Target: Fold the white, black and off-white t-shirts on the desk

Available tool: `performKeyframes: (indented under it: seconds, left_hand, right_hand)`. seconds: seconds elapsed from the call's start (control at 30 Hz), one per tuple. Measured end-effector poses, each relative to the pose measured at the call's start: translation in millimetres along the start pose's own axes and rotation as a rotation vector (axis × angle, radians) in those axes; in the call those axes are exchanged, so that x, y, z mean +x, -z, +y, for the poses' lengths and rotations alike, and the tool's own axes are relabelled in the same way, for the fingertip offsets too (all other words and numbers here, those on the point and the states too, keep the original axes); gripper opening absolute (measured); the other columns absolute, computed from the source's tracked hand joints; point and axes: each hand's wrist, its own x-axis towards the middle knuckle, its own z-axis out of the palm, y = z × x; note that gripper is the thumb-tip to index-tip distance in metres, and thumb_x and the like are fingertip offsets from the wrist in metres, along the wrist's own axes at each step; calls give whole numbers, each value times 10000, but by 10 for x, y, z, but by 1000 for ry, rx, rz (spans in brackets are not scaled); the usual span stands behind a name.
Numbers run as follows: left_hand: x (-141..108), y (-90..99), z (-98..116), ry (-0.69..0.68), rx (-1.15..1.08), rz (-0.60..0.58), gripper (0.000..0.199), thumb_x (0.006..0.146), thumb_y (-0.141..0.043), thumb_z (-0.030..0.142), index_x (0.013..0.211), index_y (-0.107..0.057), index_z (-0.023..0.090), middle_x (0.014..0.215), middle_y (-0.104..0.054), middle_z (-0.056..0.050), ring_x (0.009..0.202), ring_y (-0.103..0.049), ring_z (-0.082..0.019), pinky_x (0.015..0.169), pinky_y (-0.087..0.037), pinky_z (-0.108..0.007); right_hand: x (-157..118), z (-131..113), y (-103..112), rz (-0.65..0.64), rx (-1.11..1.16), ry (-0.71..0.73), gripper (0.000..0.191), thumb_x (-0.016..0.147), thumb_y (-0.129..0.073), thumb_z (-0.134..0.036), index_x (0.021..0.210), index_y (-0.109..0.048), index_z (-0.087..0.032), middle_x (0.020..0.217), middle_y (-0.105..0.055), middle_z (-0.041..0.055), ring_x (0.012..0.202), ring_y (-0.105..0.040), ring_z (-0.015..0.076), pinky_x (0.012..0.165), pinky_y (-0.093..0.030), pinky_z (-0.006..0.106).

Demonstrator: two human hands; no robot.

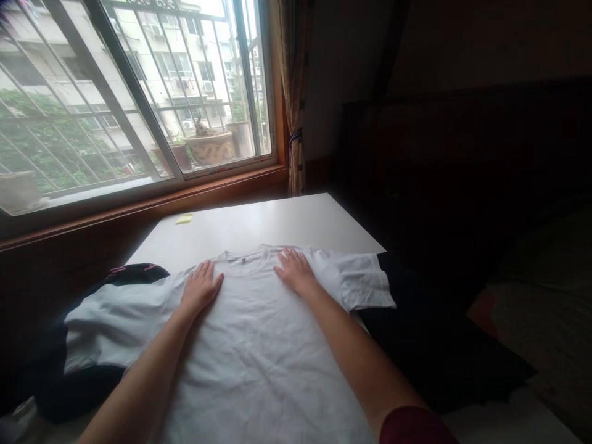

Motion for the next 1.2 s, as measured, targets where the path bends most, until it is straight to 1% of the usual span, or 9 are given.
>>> performKeyframes:
  seconds: [0.2,0.3,0.4,0.47,0.57,0.7,0.9,1.03,1.2]
  left_hand:
    - [66,19,-63,32,8,15,721,1050,-251,539,1613,-323,94,1710,-226,-130,1587,-206,-292,1276,-182,-560]
    - [46,50,3,33,24,54,680,1048,-282,480,1604,-345,94,1718,-199,-131,1594,-166,-313,1273,-168,-591]
    - [11,65,130,-58,47,122,622,1034,-332,369,1588,-380,91,1718,-202,-129,1605,-116,-294,1289,-113,-565]
    - [2,46,213,-92,32,110,610,1035,-331,345,1588,-380,92,1704,-250,-139,1597,-164,-281,1291,-125,-542]
    - [23,-4,260,-44,0,48,620,1054,-287,398,1603,-356,118,1694,-273,-144,1576,-245,-290,1272,-200,-554]
    - [79,-28,174,-19,-15,20,652,1062,-255,468,1618,-329,135,1708,-236,-130,1586,-210,-290,1277,-184,-552]
    - [98,-20,58,-13,-23,-1,649,1072,-216,479,1628,-303,155,1720,-198,-104,1596,-174,-268,1277,-165,-561]
    - [104,-40,46,-11,-21,-8,660,1067,-221,492,1630,-296,158,1723,-187,-95,1598,-163,-267,1280,-147,-569]
    - [119,-40,15,-9,-18,-16,686,1062,-197,509,1635,-277,141,1726,-176,-84,1602,-145,-260,1285,-136,-564]
  right_hand:
    - [132,79,17,13,-14,-46,679,1064,-294,-527,1630,-324,-152,1720,-223,104,1592,-164,253,1283,-69,483]
    - [191,-69,-4,30,-12,-32,662,1065,-296,-464,1631,-310,-121,1722,-202,118,1597,-138,250,1281,-33,492]
    - [247,-291,-51,28,2,34,658,1064,-299,-449,1634,-302,-122,1725,-194,99,1599,-128,215,1287,-24,446]
    - [277,-406,-86,18,15,64,671,1065,-286,-476,1636,-298,-123,1724,-203,94,1596,-147,213,1289,-57,447]
    - [309,-447,-120,15,24,87,699,1065,-271,-515,1642,-275,-120,1725,-197,94,1595,-154,218,1288,-84,461]
    - [317,-274,-106,14,16,107,694,1066,-271,-528,1643,-283,-142,1723,-212,83,1593,-164,207,1292,-94,436]
    - [253,203,-5,25,-17,64,682,1069,-271,-514,1632,-312,-131,1718,-225,101,1591,-181,234,1289,-117,455]
    - [216,484,60,35,-40,55,650,1069,-295,-480,1624,-334,-144,1711,-255,102,1583,-209,224,1286,-140,426]
    - [189,672,165,80,-67,10,598,1054,-330,-382,1602,-382,-147,1689,-313,117,1573,-243,251,1277,-169,483]
